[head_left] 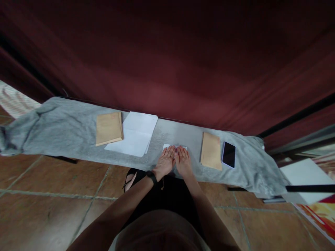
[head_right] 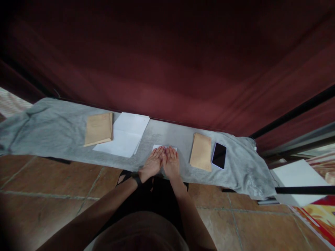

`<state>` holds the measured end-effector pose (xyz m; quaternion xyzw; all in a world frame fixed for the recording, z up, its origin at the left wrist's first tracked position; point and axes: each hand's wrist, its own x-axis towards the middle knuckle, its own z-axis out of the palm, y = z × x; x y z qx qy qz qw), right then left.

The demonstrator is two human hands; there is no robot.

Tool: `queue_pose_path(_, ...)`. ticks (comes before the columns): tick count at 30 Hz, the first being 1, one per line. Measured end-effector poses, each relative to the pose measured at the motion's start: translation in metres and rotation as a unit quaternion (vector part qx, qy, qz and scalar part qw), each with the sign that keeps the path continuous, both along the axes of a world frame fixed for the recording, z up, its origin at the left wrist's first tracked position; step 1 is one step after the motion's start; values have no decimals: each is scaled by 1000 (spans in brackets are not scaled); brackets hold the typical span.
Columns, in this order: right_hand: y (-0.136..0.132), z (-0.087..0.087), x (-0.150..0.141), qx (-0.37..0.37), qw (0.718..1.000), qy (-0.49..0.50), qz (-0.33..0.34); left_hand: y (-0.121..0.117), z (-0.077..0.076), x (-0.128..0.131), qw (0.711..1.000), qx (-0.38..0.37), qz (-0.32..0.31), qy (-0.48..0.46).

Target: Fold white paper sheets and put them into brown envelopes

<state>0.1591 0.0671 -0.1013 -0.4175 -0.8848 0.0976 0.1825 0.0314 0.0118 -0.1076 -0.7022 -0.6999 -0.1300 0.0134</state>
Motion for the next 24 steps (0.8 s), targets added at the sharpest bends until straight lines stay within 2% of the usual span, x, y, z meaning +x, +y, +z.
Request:
queue_pose_path(7, 9, -11, -6, 10, 998, -55, -6, 4, -7, -9, 1000, 3, 21, 4)
queue_pose_path(14, 8, -22, 6, 60, 997, -31, -32, 1, -4, -15, 998, -3, 58, -9)
queue_pose_path(24, 6, -25, 22, 66, 995, -36, -67, -2, -7, -10, 994, -1, 111, -6)
